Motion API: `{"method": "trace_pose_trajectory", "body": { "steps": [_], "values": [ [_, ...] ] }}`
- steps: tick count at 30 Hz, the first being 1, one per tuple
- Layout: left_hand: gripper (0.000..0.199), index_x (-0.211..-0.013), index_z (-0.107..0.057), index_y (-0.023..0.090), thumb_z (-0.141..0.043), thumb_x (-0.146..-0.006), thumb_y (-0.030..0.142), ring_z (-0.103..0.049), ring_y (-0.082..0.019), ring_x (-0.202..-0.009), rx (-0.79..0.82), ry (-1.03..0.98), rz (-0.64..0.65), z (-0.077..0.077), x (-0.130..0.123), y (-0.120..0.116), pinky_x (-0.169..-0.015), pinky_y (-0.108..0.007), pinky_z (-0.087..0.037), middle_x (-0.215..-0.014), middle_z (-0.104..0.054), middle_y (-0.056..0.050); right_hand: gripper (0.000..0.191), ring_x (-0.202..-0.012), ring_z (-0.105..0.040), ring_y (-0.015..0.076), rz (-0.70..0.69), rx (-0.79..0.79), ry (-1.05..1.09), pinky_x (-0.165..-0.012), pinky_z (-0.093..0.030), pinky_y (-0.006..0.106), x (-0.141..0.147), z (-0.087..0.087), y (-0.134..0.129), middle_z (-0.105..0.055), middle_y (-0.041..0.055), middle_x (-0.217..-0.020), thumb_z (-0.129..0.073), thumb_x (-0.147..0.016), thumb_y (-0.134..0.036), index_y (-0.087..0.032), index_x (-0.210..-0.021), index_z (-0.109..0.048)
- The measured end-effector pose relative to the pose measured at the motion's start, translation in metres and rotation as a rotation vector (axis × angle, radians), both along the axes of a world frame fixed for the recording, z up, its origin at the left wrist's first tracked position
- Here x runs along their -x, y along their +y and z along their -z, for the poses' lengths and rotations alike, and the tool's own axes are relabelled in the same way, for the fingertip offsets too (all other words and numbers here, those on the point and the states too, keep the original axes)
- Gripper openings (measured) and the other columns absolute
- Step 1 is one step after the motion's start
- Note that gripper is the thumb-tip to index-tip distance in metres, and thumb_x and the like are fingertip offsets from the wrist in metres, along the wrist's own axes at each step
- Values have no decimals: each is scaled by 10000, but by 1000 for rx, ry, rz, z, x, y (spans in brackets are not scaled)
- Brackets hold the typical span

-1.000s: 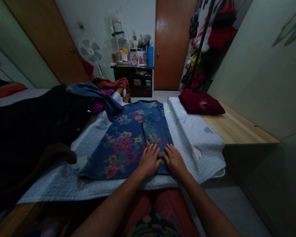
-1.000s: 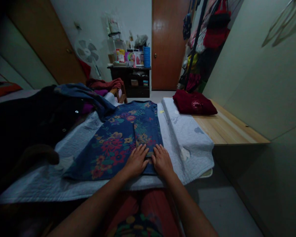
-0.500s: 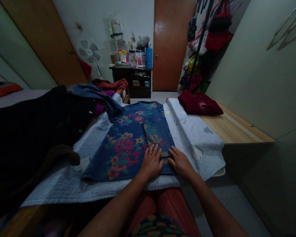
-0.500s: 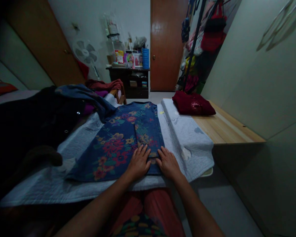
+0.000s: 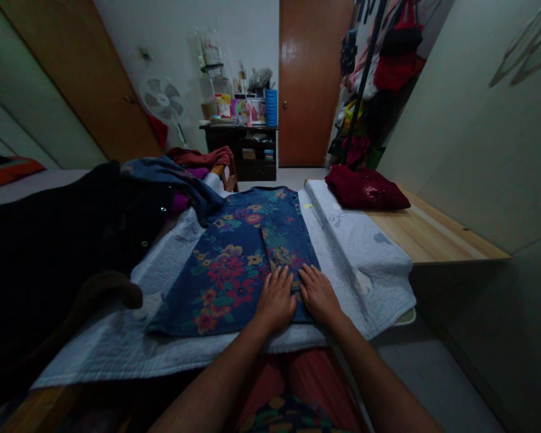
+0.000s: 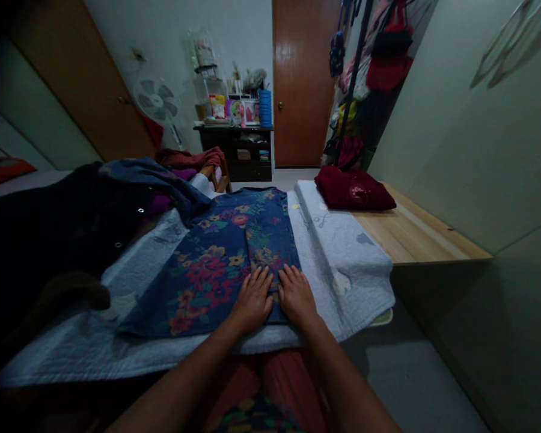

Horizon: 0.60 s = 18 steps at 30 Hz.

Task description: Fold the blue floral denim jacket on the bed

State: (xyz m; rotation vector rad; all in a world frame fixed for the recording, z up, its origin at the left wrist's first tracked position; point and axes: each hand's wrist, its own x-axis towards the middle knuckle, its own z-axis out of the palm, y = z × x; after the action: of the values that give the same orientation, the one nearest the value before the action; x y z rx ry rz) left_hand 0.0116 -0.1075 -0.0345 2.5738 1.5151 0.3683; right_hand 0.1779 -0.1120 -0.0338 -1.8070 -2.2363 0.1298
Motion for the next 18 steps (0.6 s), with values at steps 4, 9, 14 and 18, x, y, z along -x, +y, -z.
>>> {"method": "trace_pose_trajectory", "body": {
  "steps": [4, 9, 14, 18],
  "values": [
    [567, -1456, -398, 173, -442, -914, 336, -174, -268, -1483, -4, -1, 2, 0, 1, 0, -1197, -490, -200, -1592, -284, -86, 509, -1441, -280, 262, 9, 27, -15, -1152, -271, 444, -8, -3, -3, -366, 81, -1548, -430, -963, -364, -182, -1438, -460],
    [564, -1457, -397, 182, -446, -914, 328, -182, -265, -1482, 5, -12, 3, -2, 2, 0, -1198, -492, -203, -1593, -286, -78, 566, -1443, -274, 273, 42, 65, -16, -1155, -255, 445, -16, -4, -7, -321, 77, -1571, -451, -955, -429, -191, -1468, -419],
    [570, -1458, -395, 177, -454, -911, 328, -179, -262, -1483, 23, -13, 1, -5, 2, 0, -1202, -489, -197, -1596, -276, -80, 571, -1441, -281, 263, 60, 70, -4, -1162, -231, 448, -26, -2, -12, -312, 68, -1575, -432, -959, -432, -206, -1482, -393],
    [569, -1466, -382, 186, -445, -919, 330, -174, -250, -1485, 11, 2, -1, -4, 1, -1, -1206, -482, -187, -1598, -272, -73, 521, -1395, -369, 259, 1, 67, 40, -1128, -286, 410, -37, -12, -6, -404, 118, -1522, -424, -965, -410, -161, -1421, -472]
  ]
}}
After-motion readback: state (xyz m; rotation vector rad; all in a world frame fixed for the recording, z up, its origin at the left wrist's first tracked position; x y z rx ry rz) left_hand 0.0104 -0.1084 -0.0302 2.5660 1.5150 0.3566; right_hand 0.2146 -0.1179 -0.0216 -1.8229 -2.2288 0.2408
